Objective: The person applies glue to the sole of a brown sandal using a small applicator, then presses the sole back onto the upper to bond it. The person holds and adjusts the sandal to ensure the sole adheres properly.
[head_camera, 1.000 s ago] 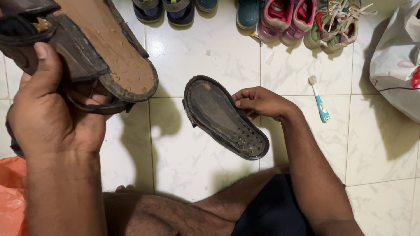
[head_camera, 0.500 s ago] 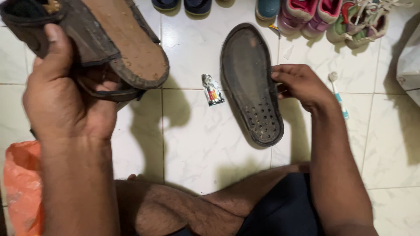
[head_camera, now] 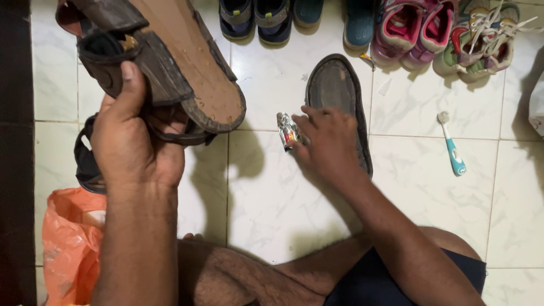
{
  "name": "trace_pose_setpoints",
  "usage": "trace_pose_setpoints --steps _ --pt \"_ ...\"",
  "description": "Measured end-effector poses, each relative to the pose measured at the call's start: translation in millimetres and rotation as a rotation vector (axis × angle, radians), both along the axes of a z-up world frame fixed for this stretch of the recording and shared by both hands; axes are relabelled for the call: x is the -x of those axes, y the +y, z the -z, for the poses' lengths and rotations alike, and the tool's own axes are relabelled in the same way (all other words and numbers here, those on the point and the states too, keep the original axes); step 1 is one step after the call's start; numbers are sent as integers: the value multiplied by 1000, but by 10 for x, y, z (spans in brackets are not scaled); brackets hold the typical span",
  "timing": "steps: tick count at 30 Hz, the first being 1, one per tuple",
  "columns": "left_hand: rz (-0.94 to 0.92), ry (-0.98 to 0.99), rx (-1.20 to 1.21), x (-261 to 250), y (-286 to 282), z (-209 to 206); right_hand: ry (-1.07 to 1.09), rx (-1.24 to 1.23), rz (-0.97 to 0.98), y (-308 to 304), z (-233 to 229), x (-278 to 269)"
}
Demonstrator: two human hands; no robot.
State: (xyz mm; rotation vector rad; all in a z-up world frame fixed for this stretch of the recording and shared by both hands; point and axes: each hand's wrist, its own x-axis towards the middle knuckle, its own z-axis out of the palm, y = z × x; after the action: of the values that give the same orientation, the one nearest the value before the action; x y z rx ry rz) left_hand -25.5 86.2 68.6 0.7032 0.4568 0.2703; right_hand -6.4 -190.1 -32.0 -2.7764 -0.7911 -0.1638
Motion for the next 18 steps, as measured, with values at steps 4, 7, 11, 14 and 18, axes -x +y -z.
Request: trace_pose_setpoints --steps 4,7,11,14,18 --pt "-31 57 36 -1 1 25 98 46 -67 163 120 110" --pt "-10 31 38 -18 -25 19 208 50 -152 166 140 141" --pt "-28 62 13 -2 -37 20 325 -57 -130 148 120 119" --pt "-48 93 32 -1 -47 28 368 -95 -116 140 79 124" --pt "-27 88 3 -21 -85 22 463 -48 -73 180 37 178"
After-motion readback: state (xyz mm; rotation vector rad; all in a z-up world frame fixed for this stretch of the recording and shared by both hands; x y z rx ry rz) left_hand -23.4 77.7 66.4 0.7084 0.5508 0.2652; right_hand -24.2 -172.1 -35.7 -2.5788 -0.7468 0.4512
